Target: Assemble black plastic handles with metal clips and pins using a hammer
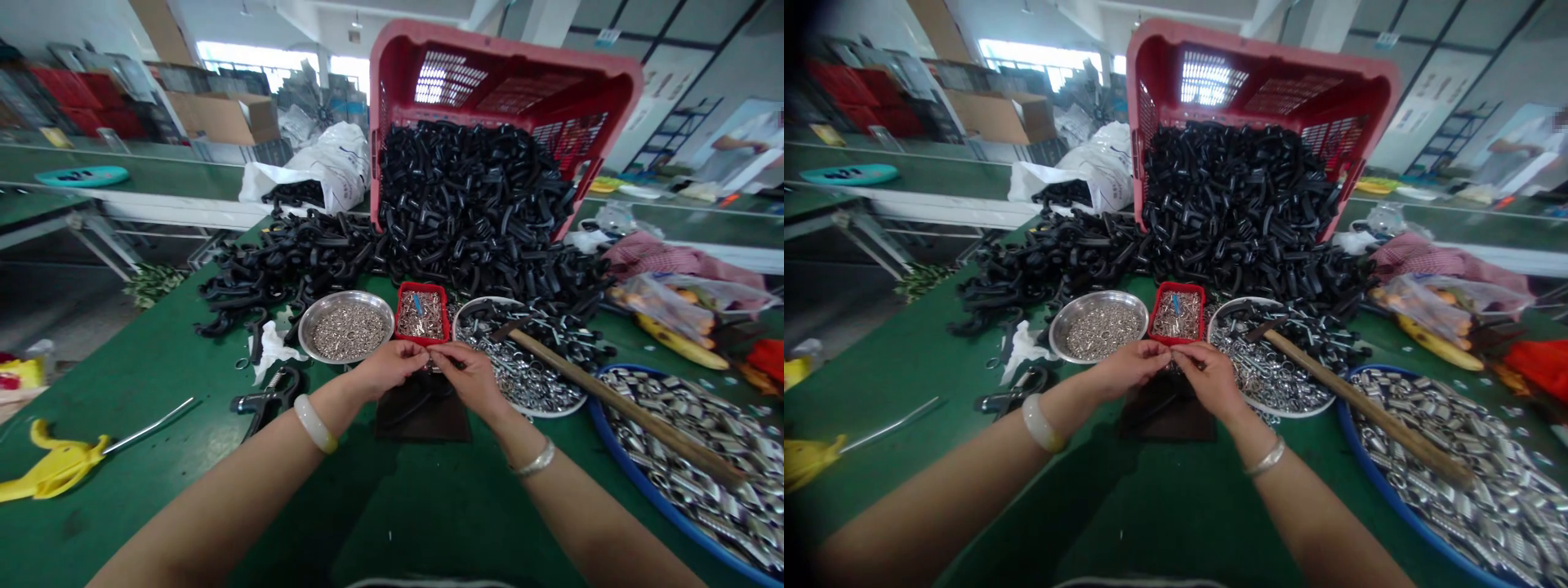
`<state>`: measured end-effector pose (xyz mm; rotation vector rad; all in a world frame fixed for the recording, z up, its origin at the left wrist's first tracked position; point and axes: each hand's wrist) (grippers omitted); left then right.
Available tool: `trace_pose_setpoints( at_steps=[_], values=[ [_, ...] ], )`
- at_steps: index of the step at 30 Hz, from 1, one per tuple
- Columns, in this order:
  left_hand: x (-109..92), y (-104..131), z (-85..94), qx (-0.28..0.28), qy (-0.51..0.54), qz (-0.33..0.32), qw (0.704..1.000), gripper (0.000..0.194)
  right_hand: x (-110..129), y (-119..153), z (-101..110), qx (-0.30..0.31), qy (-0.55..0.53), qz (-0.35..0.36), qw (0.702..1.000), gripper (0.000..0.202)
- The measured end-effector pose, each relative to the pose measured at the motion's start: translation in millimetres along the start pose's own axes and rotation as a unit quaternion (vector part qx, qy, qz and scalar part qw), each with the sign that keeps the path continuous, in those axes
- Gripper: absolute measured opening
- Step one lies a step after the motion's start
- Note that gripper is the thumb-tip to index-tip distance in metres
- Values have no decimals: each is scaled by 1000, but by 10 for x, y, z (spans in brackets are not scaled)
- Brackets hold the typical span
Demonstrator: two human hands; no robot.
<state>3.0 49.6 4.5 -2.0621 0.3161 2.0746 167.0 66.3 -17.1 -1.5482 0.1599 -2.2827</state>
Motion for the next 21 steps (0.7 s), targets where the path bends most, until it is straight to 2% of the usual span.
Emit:
trace_pose_setpoints(
  at_steps=[2, 5, 10, 13, 15, 17, 19, 21],
  values=[
    [2, 26, 3, -3, 95, 60, 994, 19, 13, -4, -70, 16, -36, -8, 999, 13],
    [82, 46, -10, -19, 211, 103, 972, 20, 7, 12, -98, 20, -27, 0, 999, 12],
    [177, 43, -92, -63, 313, 114, 941, 19, 41, 56, -94, -15, 38, 9, 999, 11],
    [146, 59, -135, -50, 340, 93, 934, 20, 88, 72, -126, -30, 45, 6, 998, 11],
    [113, 78, -141, -35, 338, 67, 938, 23, 103, 80, -139, -40, 39, -3, 998, 12],
    [88, 98, -120, -51, 299, 48, 952, 24, 89, 91, -121, -45, 58, -10, 997, 13],
    [72, 115, -77, -92, 220, 45, 970, 22, 45, 108, -71, -24, 130, -9, 991, 14],
    [64, 130, -25, -128, 135, 55, 981, 19, -15, 137, -13, 11, 231, -5, 973, 14]
  ],
)
Point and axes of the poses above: each hand's wrist, its own y-axis away from the middle knuckle, its own z-axis out of the back of the hand, x = y × z, and after that the axes turned 13 degrees about -z, right-handed
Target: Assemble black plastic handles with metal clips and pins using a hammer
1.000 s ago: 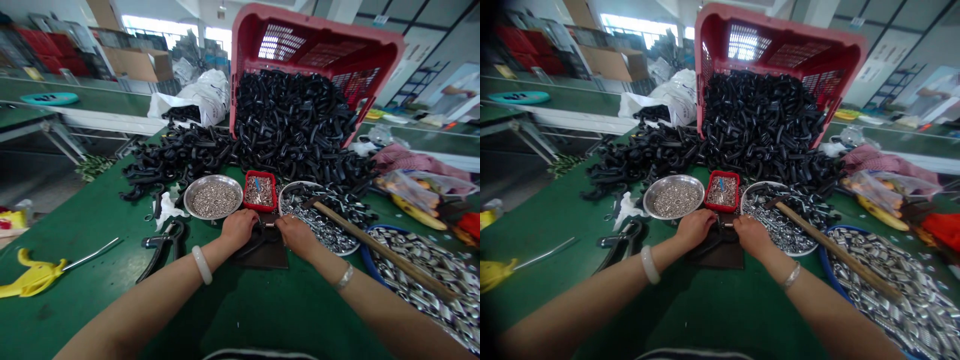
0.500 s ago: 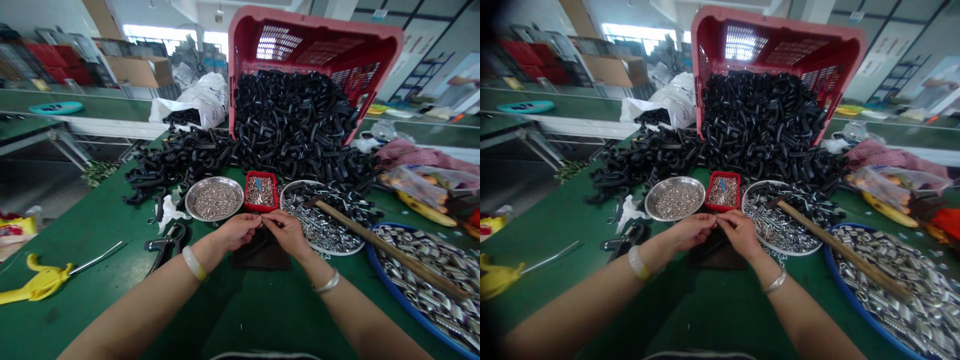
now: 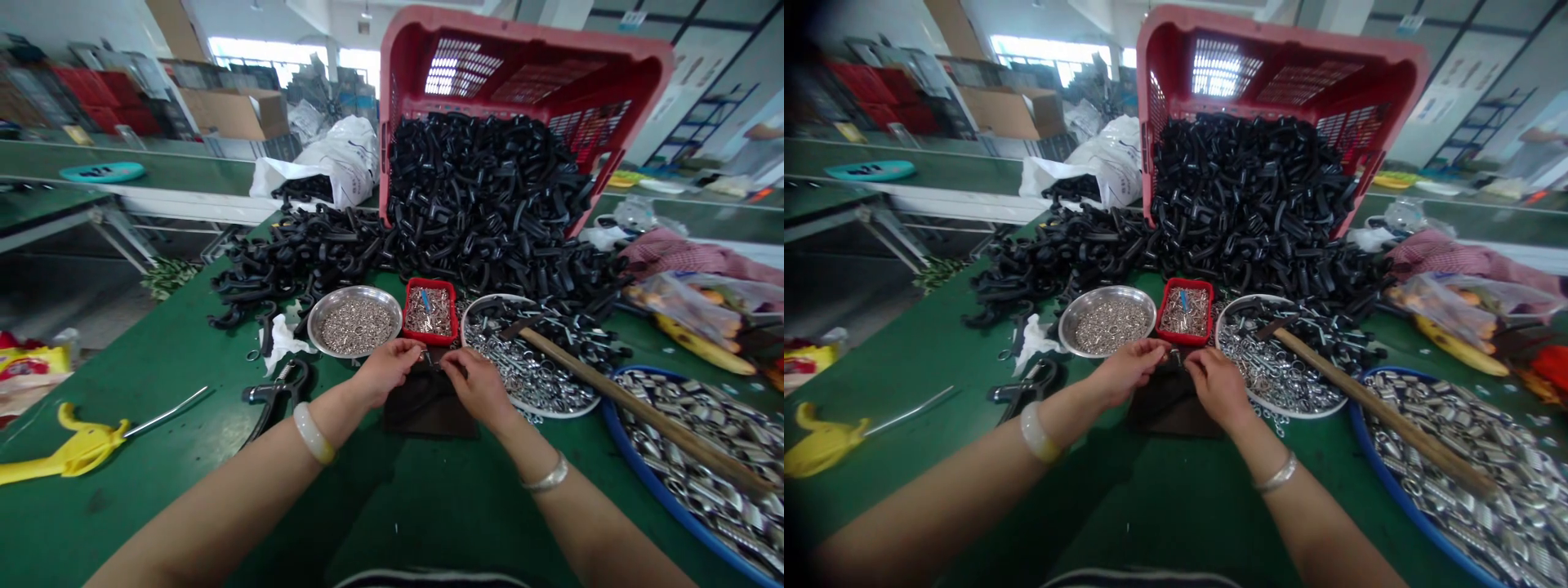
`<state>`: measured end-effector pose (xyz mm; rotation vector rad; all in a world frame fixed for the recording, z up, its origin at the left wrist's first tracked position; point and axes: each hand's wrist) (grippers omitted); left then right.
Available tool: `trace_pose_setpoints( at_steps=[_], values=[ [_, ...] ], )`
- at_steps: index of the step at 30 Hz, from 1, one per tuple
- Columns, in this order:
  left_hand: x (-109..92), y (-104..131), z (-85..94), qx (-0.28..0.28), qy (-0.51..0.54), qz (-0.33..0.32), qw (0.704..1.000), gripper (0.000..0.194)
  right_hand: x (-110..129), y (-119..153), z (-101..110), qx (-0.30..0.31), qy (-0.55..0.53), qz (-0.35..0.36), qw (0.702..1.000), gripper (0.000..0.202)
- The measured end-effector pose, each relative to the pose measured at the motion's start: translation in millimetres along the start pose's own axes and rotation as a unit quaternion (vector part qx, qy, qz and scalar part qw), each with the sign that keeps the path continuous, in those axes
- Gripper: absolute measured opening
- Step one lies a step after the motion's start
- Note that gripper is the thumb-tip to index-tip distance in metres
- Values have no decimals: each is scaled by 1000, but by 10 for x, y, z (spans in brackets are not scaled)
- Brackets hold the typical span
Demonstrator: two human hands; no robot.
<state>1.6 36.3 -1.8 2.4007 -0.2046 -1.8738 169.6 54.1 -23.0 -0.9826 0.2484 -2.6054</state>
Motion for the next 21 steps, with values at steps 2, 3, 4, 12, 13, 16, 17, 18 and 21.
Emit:
trace_pose_setpoints(
  at_steps=[2, 3, 4, 12, 13, 16, 17, 18, 21],
  values=[
    [-13, 1, 39, -20, -56, -2, 998, 18, -61, 37, 7, 21, 86, 6, 996, 13],
    [-16, 1, 51, -25, -74, -3, 997, 18, -77, 56, 1, 25, 116, 7, 993, 13],
    [-14, 1, 58, -27, -88, -5, 996, 18, -82, 73, -10, 26, 138, 9, 990, 13],
    [87, -22, 129, 2, -328, -172, 929, 19, -56, 103, -130, -1, 136, 17, 991, 13],
    [94, -19, 142, 7, -387, -200, 900, 19, -62, 96, -132, 1, 133, 16, 991, 13],
    [96, 2, 155, 10, -561, -235, 794, 21, -80, 67, -121, 17, 147, 25, 989, 13],
    [94, 10, 151, 12, -600, -233, 765, 21, -84, 58, -116, 23, 156, 30, 987, 14],
    [94, 16, 146, 16, -627, -227, 745, 21, -88, 49, -111, 28, 164, 35, 985, 15],
    [99, 26, 136, 26, -653, -210, 727, 21, -95, 37, -106, 35, 178, 50, 982, 16]
  ],
)
Point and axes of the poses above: each hand's wrist, its own y-axis away from the middle knuckle, its own z-axis out of the back of the hand, x = y × z, and after that the axes turned 13 degrees about -z, right-handed
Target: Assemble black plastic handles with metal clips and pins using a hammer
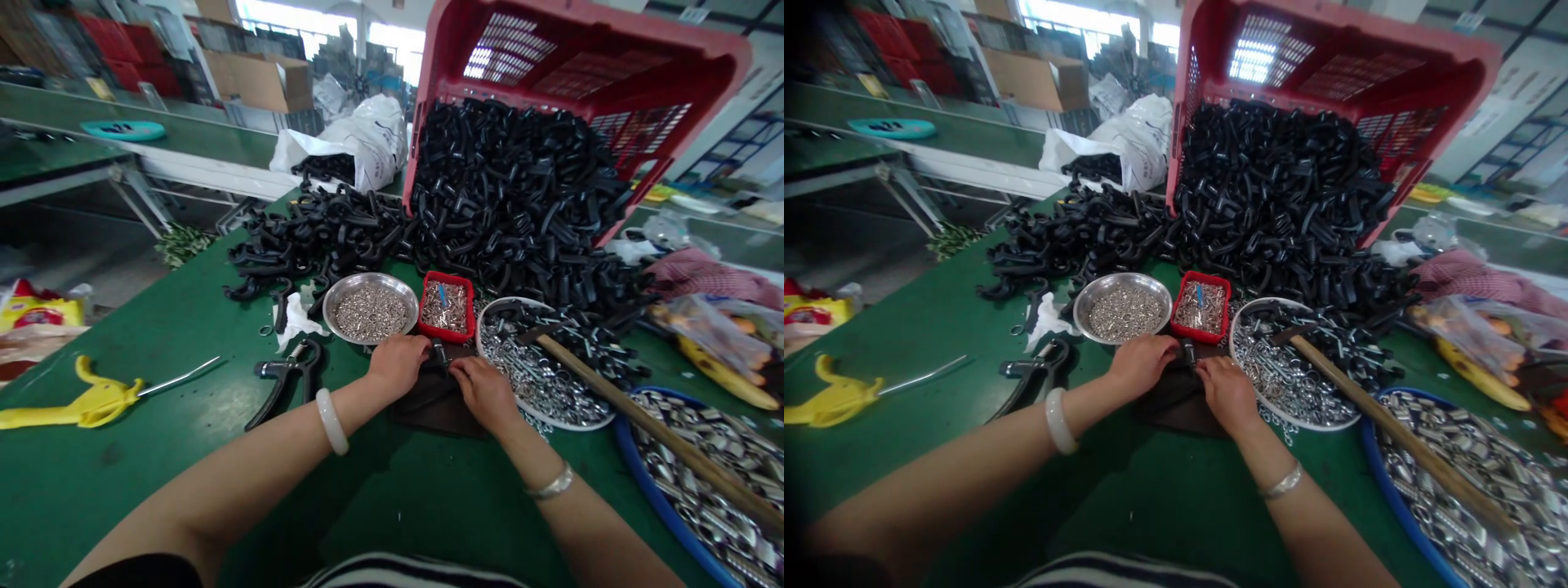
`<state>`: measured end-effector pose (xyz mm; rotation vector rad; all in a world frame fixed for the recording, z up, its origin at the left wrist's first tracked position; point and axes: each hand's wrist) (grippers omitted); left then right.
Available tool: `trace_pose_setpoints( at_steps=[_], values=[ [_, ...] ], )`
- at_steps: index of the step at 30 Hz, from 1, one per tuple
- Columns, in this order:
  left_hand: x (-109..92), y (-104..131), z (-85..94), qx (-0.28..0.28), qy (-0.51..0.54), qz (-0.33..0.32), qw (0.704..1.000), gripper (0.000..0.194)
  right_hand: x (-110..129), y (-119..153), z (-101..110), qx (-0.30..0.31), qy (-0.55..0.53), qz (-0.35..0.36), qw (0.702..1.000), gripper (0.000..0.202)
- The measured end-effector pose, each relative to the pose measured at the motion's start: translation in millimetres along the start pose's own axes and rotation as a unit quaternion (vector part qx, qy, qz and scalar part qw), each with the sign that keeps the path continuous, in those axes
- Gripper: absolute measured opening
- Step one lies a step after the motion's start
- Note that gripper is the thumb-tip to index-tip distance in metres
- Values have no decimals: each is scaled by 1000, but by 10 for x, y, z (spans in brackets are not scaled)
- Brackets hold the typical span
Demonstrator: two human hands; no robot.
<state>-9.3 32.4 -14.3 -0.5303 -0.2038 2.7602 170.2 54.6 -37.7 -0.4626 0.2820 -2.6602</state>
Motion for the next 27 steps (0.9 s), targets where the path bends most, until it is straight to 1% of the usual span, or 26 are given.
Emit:
trace_pose_setpoints(
  at_steps=[3, 6, 10, 14, 17, 21, 23, 27],
  values=[
    [10, 15, -15, -6, 3, -12, 1000, 21, 7, 10, -15, -12, -3, 0, 1000, 17],
    [29, 39, -34, -18, 16, -27, 999, 21, 39, 27, -32, -37, -5, -9, 999, 18],
    [54, 69, -48, -25, 36, -30, 999, 24, 118, 34, -30, -52, 60, -9, 997, 18],
    [67, 81, -23, -28, 61, -24, 997, 22, 189, 30, 5, -39, 130, 13, 991, 18],
    [59, 73, 5, -27, 76, -5, 997, 21, 195, 35, 30, -34, 176, 33, 983, 18],
    [24, 54, 13, -39, 91, 8, 995, 21, 155, 47, 35, -24, 183, 83, 979, 19],
    [1, 38, 1, -47, 89, -8, 995, 22, 155, 48, 33, -20, 180, 94, 979, 21],
    [-40, -18, -47, -58, 90, -56, 993, 25, 250, 40, 58, -14, 205, 81, 975, 21]
  ],
)
Point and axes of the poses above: each hand's wrist, its own y-axis away from the middle knuckle, its own z-axis out of the back of the hand, x = y × z, and after that the axes turned 13 degrees about -z, right-handed
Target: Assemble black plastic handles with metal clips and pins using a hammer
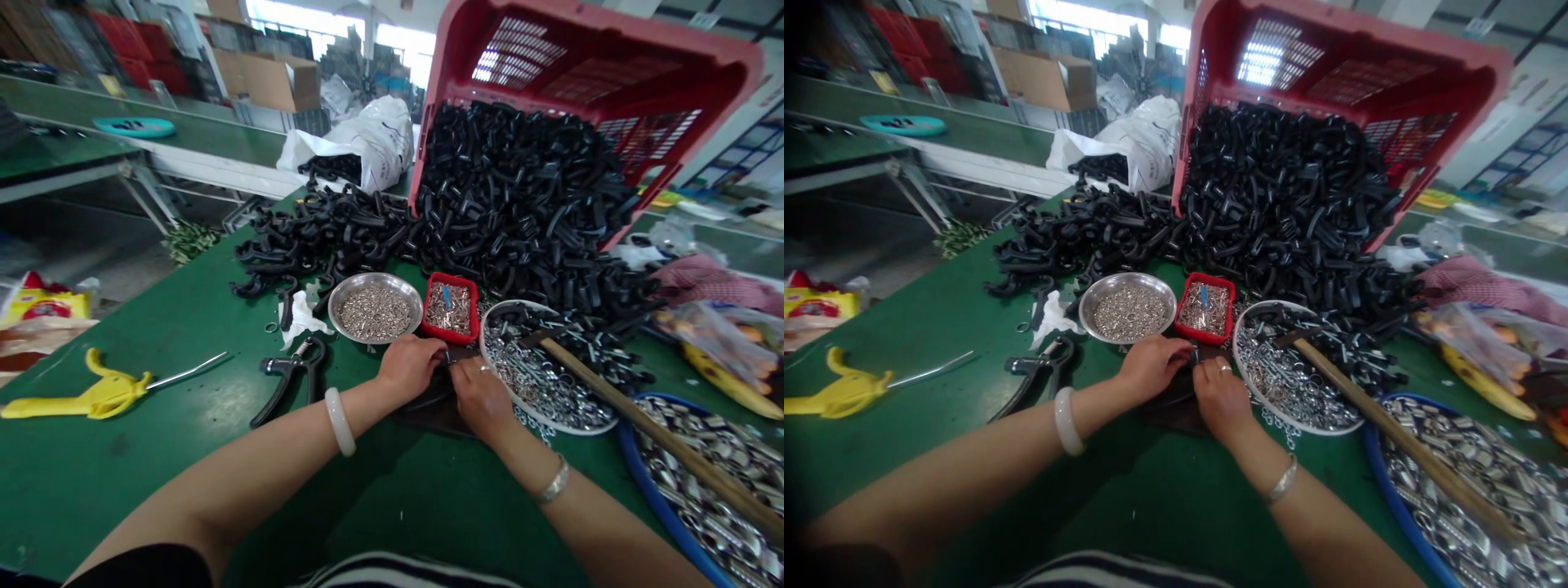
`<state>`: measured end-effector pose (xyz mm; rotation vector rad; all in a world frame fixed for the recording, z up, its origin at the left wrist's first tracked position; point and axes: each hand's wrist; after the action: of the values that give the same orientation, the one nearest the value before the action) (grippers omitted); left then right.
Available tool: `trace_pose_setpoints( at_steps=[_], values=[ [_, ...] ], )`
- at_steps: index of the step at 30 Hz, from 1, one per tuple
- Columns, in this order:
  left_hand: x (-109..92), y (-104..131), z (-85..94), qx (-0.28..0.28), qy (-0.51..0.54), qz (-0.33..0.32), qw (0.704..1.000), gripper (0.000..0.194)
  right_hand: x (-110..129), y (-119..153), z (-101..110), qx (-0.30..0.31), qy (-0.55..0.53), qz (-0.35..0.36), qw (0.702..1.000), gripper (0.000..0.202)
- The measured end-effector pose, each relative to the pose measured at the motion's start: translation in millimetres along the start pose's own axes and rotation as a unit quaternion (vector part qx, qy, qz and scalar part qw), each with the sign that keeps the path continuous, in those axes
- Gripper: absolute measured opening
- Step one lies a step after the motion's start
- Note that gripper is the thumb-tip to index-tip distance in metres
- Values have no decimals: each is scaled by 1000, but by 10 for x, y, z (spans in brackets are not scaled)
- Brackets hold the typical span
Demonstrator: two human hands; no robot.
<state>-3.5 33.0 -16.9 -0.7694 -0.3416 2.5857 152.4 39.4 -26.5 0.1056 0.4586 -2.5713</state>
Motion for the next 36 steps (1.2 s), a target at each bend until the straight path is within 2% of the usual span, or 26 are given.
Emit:
trace_pose_setpoints(
  at_steps=[7, 13, 19, 22, 28, 36],
  values=[
    [26, -33, -96, -10, 13, -25, 1000, 29, 29, 27, 45, 19, 5, -31, 999, 16],
    [92, 5, -145, -27, 63, -32, 997, 32, -67, 53, -65, 24, -111, -86, 990, 16],
    [141, 8, -188, -33, 93, -28, 995, 30, -110, 49, -143, 9, -189, -101, 977, 17],
    [147, 7, -198, -37, 91, -29, 995, 29, -136, 13, -102, 43, -186, -93, 977, 16],
    [125, 3, -164, -25, 79, -22, 996, 27, -123, -188, 105, 164, -110, -90, 976, 14],
    [124, 3, -146, -24, 69, -13, 997, 29, -52, -418, 239, 244, -21, -77, 966, 16]
  ],
)
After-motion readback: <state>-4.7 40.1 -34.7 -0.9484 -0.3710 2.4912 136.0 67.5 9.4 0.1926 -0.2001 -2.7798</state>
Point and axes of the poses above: each hand's wrist, its own y-axis away from the middle knuckle, its own z-axis out of the back of the hand, x = y × z, and after that the axes turned 13 degrees about -z, right-handed
